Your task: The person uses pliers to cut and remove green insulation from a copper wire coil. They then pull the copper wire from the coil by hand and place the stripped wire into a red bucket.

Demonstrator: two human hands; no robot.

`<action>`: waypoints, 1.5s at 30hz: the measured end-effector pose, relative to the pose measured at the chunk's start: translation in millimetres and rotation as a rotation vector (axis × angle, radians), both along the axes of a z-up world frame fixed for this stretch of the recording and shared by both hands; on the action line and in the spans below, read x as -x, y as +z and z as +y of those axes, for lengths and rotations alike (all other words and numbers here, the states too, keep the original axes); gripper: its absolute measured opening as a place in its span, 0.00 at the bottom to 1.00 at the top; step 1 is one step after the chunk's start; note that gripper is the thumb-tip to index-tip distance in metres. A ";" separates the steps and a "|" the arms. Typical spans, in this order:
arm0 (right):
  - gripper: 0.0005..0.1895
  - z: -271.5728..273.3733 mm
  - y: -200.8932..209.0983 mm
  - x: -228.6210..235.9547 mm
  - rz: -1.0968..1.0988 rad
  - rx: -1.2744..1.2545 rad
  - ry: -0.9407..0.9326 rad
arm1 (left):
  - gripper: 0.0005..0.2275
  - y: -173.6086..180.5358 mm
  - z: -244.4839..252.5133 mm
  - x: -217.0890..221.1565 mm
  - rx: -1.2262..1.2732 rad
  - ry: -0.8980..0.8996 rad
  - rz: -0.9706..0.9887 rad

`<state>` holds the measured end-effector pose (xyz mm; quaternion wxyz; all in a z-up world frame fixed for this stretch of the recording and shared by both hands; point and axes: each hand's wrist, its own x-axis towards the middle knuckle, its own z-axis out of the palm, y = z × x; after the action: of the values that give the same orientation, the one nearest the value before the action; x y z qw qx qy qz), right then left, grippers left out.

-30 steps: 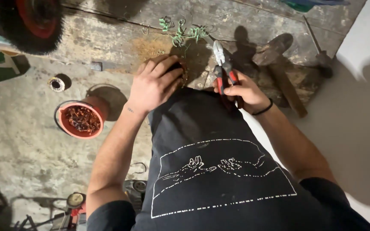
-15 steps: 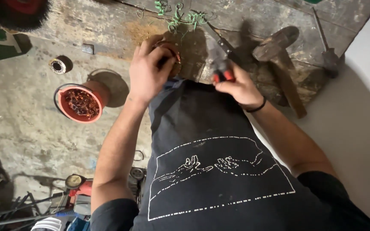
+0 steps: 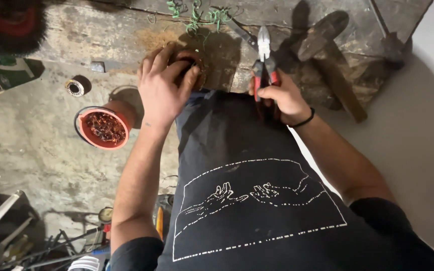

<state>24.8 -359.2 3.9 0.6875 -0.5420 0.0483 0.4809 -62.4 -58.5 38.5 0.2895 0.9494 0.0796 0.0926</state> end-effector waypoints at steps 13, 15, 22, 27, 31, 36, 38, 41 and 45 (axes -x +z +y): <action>0.27 30.6 29.7 3.2 -0.391 0.111 0.340 | 0.06 -3.0 0.4 -11.7 0.010 -0.033 0.057; 0.26 38.6 36.6 2.8 -0.478 0.222 0.364 | 0.08 -1.9 4.3 -12.3 -0.055 -0.097 0.055; 0.24 39.9 45.0 11.7 -0.734 0.494 0.508 | 0.20 21.5 44.7 -23.8 0.210 -0.278 0.178; 0.28 61.8 61.5 30.0 -0.679 0.609 0.589 | 0.32 10.9 58.5 -39.5 0.216 -0.517 0.149; 0.36 73.9 67.0 53.2 -0.702 0.709 0.501 | 0.28 -7.5 69.6 -48.0 0.245 -0.613 0.166; 0.38 92.4 80.1 70.0 -0.735 0.869 0.409 | 0.21 -7.7 79.5 -62.1 0.274 -0.760 0.087; 0.38 96.4 81.0 77.9 -0.747 0.898 0.367 | 0.17 -15.3 79.6 -63.3 0.223 -0.828 -0.009; 0.38 101.4 80.2 86.9 -0.773 0.929 0.293 | 0.11 -11.4 77.0 -67.2 0.121 -0.898 -0.135; 0.37 101.6 75.5 94.1 -0.753 0.944 0.219 | 0.08 -13.6 67.4 -67.3 0.006 -0.892 -0.161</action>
<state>-69.3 -257.6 79.4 0.2897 -0.9225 -0.0463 0.2509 4.9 8.9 24.8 0.3089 0.8799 -0.3597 0.0324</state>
